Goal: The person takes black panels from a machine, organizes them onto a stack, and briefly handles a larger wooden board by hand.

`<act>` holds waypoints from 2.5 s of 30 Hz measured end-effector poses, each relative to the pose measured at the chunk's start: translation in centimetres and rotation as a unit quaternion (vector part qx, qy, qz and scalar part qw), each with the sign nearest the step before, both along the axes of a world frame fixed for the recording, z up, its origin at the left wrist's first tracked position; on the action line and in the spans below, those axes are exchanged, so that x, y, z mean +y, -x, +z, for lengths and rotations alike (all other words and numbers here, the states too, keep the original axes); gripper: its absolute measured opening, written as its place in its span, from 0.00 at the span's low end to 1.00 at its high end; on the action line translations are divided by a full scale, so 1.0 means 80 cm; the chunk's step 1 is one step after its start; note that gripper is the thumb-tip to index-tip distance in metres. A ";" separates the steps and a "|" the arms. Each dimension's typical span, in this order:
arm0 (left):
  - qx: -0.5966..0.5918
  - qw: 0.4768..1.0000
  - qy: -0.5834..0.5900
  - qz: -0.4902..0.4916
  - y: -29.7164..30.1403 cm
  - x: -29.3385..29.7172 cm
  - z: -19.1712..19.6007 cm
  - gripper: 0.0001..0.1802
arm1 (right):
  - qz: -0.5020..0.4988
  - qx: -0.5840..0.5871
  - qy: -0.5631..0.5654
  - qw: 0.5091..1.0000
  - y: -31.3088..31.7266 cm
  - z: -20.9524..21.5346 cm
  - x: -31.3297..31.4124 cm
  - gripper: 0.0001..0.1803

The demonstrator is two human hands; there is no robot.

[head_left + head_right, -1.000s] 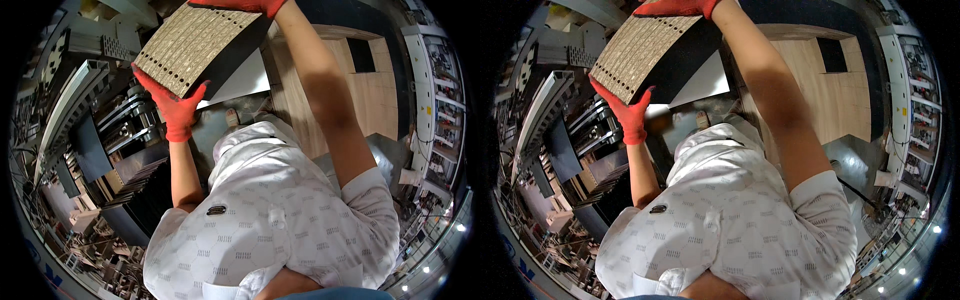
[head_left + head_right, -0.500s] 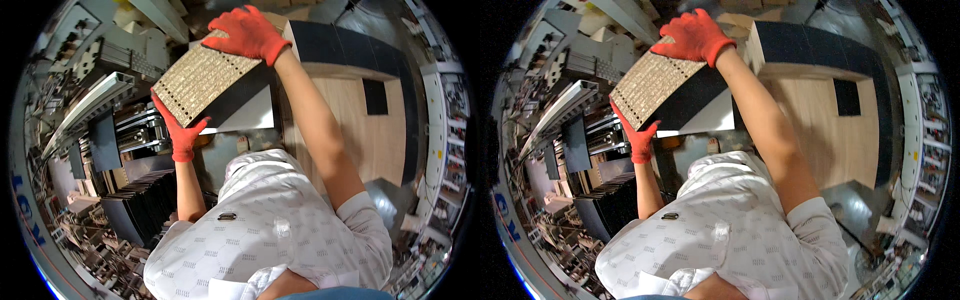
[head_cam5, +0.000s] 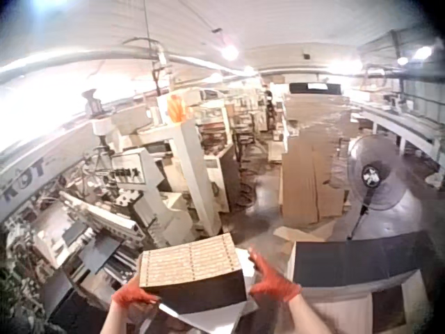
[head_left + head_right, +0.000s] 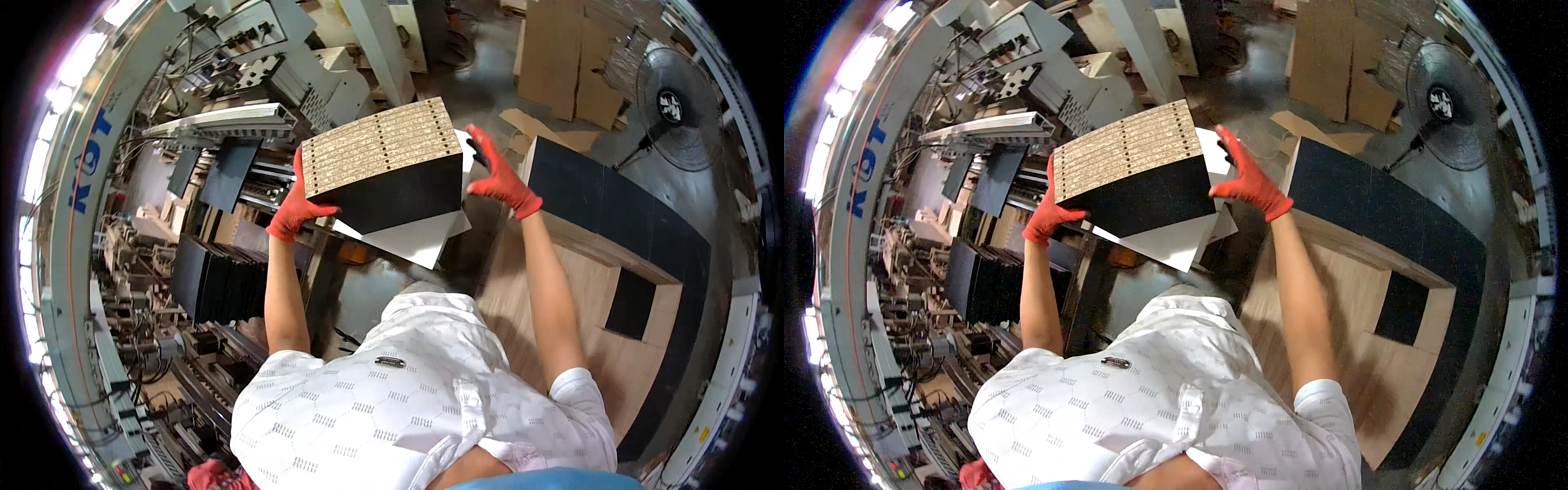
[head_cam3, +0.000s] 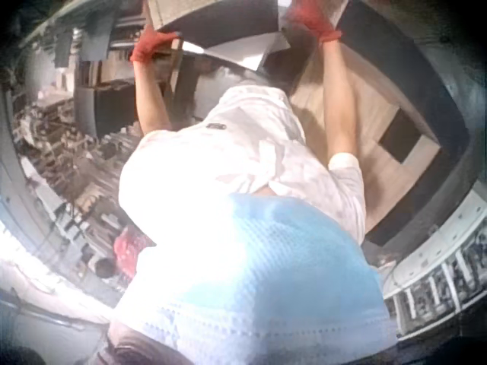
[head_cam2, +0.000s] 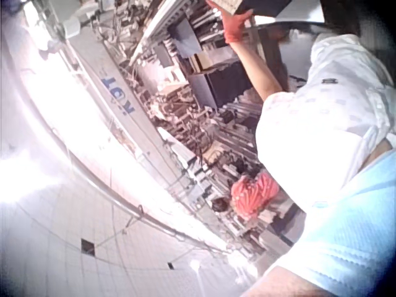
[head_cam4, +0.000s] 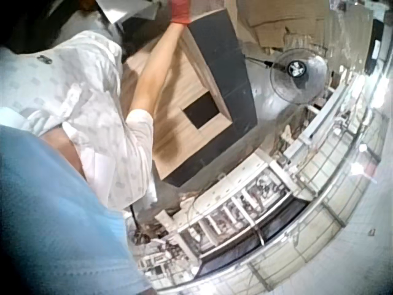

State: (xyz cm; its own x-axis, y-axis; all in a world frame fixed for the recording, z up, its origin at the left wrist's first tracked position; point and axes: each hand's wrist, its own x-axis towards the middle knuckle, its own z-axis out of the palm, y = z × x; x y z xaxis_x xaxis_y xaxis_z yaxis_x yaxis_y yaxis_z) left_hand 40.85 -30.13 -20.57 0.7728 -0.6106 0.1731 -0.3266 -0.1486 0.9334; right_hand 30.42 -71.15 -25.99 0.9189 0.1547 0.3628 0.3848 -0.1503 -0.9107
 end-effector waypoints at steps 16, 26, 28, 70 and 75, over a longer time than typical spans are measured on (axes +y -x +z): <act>0.033 0.984 -0.175 0.004 0.015 0.031 -0.050 0.58 | 0.149 0.137 -0.023 0.979 -0.053 -0.068 0.008 0.80; 0.214 0.962 -0.159 -0.058 -0.073 0.060 -0.187 0.44 | 0.063 0.160 0.062 0.983 -0.117 -0.113 -0.008 0.77; 0.227 0.950 -0.188 -0.106 -0.103 0.051 -0.199 0.41 | 0.067 0.135 0.056 0.987 -0.128 -0.104 0.000 0.76; 0.551 0.671 -0.260 -0.422 0.315 -0.714 -0.599 0.41 | -0.668 0.008 -0.695 0.266 0.584 -0.558 -0.055 0.33; 0.304 0.706 -0.184 -0.613 0.322 -0.923 -0.728 0.33 | -0.674 -0.052 -0.655 0.338 0.615 -0.601 -0.267 0.32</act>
State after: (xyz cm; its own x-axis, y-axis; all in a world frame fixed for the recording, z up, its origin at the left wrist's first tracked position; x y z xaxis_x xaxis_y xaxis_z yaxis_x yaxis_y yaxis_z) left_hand 15.10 -103.96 -78.80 -0.5121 -0.8020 -0.3075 0.0242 -0.3714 0.9282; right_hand -18.76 -92.54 -74.08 -0.1931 -0.7351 -0.6498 0.8115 0.2525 -0.5269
